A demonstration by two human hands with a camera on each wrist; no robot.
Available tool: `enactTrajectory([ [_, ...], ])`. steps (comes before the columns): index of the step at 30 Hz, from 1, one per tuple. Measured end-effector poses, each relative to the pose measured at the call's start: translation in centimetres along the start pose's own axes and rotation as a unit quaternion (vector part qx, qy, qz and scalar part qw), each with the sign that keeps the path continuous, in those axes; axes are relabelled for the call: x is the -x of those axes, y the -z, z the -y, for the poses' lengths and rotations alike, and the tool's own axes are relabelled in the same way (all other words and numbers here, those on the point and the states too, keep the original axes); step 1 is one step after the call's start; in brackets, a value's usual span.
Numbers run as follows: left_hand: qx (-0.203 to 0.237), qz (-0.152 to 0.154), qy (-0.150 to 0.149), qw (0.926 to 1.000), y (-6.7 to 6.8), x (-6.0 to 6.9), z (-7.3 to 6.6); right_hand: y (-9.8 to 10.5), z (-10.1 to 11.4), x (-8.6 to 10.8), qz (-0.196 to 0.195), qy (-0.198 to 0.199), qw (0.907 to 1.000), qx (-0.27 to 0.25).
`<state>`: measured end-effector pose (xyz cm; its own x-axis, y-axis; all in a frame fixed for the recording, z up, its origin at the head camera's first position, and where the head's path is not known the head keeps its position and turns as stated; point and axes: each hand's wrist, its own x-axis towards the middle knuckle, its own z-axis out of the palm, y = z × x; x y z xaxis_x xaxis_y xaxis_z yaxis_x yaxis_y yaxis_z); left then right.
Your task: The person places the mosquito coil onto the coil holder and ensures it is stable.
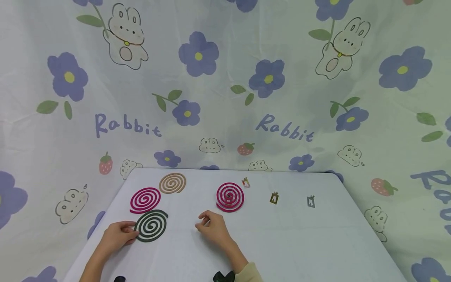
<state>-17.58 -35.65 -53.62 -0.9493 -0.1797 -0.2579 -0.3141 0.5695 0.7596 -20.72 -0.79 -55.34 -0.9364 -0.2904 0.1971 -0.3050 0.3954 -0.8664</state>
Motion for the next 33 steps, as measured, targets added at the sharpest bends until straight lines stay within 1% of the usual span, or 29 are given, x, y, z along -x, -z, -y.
enactTrajectory([
  [1,0.001,0.000,0.001,1.0000,0.0,0.0,0.0,-0.1,0.1,0.0,0.003,-0.003,1.0000,-0.003],
  [4,0.000,0.000,0.002,1.0000,-0.1,0.0,0.1,-0.5,0.2,-0.2,0.008,0.005,1.0000,-0.003],
  [11,-0.005,0.000,0.013,0.9999,-0.1,0.2,-0.1,-1.5,0.5,-0.5,0.022,0.014,0.9997,-0.005],
  [14,-0.002,0.001,0.010,1.0000,-0.2,0.2,-0.3,-1.7,0.8,-0.6,0.026,0.015,0.9995,-0.008],
  [19,-0.004,0.004,-0.005,1.0000,-0.4,0.4,-0.6,-2.2,1.2,-0.8,0.033,0.011,0.9994,-0.010],
  [26,-0.004,0.002,-0.008,1.0000,-0.7,0.4,-0.8,-2.9,1.3,-1.0,0.028,0.031,0.9991,-0.001],
  [29,-0.006,0.003,-0.016,0.9998,-0.9,0.4,-0.9,-3.2,1.4,-1.1,0.034,0.024,0.9991,-0.005],
  [33,-0.006,0.003,-0.020,0.9998,-1.1,0.5,-1.1,-3.6,1.5,-1.1,0.044,0.018,0.9989,-0.003],
])
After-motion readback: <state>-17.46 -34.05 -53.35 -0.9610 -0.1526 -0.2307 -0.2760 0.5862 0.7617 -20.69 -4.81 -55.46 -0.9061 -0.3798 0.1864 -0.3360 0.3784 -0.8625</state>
